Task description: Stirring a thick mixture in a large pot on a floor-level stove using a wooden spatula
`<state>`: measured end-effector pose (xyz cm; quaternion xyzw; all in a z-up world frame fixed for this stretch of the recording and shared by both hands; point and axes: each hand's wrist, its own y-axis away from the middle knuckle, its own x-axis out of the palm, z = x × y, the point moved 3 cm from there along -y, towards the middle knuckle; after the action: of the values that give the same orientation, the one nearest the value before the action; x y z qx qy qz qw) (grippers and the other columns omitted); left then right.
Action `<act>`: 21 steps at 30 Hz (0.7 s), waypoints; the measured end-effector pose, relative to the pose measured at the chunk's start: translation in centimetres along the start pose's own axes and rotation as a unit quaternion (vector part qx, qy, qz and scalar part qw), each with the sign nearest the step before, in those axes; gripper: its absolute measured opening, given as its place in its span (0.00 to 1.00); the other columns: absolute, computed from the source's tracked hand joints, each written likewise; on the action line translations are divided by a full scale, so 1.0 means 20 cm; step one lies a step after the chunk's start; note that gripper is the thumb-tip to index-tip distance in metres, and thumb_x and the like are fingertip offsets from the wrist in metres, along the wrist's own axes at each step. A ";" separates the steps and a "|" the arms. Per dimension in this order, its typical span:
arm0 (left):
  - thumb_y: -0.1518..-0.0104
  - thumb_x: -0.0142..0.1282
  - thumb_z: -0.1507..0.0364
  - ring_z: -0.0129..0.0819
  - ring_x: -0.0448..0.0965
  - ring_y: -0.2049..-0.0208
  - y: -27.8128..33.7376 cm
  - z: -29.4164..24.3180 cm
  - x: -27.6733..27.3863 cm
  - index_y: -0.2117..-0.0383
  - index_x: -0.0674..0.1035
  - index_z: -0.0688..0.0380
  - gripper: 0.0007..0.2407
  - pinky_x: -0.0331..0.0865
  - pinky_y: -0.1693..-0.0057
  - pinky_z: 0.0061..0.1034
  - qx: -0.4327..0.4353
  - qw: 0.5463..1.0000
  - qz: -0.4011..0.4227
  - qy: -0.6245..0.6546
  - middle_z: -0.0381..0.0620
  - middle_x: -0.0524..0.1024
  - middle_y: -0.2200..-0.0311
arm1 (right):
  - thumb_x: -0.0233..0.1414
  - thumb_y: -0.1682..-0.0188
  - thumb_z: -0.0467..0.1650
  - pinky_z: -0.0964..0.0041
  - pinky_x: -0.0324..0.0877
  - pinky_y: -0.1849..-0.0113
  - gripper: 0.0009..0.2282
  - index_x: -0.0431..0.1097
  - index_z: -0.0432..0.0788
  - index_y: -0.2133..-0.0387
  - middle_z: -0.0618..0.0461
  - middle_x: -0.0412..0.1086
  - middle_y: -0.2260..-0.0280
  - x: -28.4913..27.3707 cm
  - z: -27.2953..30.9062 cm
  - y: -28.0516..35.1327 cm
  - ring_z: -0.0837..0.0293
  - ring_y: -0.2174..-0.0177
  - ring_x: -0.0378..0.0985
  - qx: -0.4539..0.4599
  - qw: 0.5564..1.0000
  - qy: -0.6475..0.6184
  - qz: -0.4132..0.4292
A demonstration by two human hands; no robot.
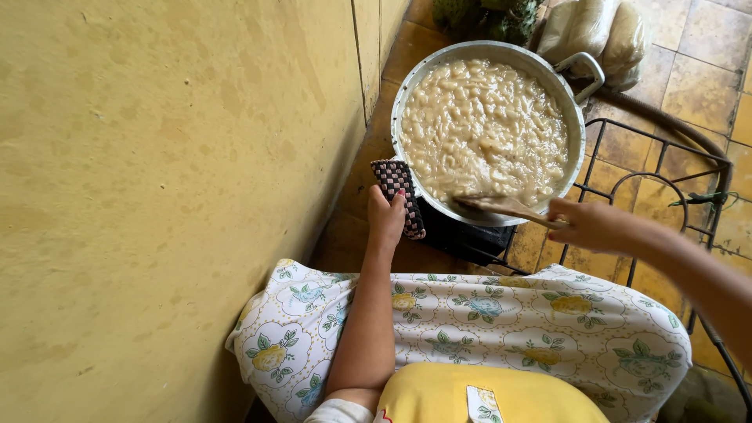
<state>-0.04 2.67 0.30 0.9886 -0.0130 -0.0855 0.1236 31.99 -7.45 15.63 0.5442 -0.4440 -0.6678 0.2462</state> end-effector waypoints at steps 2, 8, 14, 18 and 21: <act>0.42 0.51 0.72 0.38 0.76 0.71 0.01 -0.04 -0.01 0.63 0.70 0.66 0.09 0.74 0.59 0.32 -0.009 1.000 0.006 -0.003 0.52 0.76 0.68 | 0.50 0.46 0.35 0.73 0.79 0.79 0.10 0.64 0.49 0.53 0.41 0.76 0.63 0.07 0.09 -0.11 0.58 0.77 0.78 0.006 0.999 -0.037 -0.037; 0.42 0.53 0.64 0.65 0.71 0.45 0.00 0.06 0.03 0.51 0.69 0.67 0.20 0.68 0.42 0.48 -0.040 0.998 0.008 -0.049 0.71 0.71 0.52 | 0.50 0.48 0.38 0.56 0.76 0.69 0.13 0.61 0.47 0.54 0.36 0.73 0.67 0.17 0.23 -0.32 0.44 0.73 0.79 -0.039 0.979 -0.101 -0.176; 0.42 0.54 0.64 0.63 0.72 0.46 -0.02 0.10 0.04 0.51 0.69 0.66 0.19 0.69 0.43 0.45 -0.040 0.998 0.009 -0.043 0.69 0.71 0.53 | 0.50 0.49 0.40 0.39 0.71 0.64 0.14 0.58 0.50 0.55 0.33 0.71 0.64 0.18 0.22 -0.68 0.33 0.64 0.78 -0.057 0.963 -0.156 -0.211; 0.43 0.55 0.64 0.64 0.73 0.48 -0.02 0.10 0.03 0.54 0.70 0.64 0.18 0.69 0.44 0.46 -0.040 0.998 0.007 -0.047 0.68 0.72 0.55 | 0.48 0.49 0.44 0.40 0.68 0.57 0.17 0.58 0.51 0.51 0.30 0.72 0.60 0.06 0.34 -0.56 0.32 0.58 0.76 -0.014 0.958 -0.196 -0.210; 0.44 0.56 0.64 0.62 0.74 0.48 -0.03 0.09 0.02 0.55 0.70 0.63 0.17 0.70 0.45 0.45 -0.044 0.998 0.008 -0.050 0.67 0.73 0.56 | 0.50 0.49 0.40 0.42 0.69 0.59 0.17 0.61 0.46 0.52 0.27 0.71 0.62 0.04 0.30 -0.62 0.32 0.61 0.76 -0.035 0.929 -0.277 -0.243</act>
<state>0.07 2.74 -1.71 0.9765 -0.0236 -0.1344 0.1667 28.08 -0.18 4.63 0.4195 -0.3254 -0.8466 -0.0372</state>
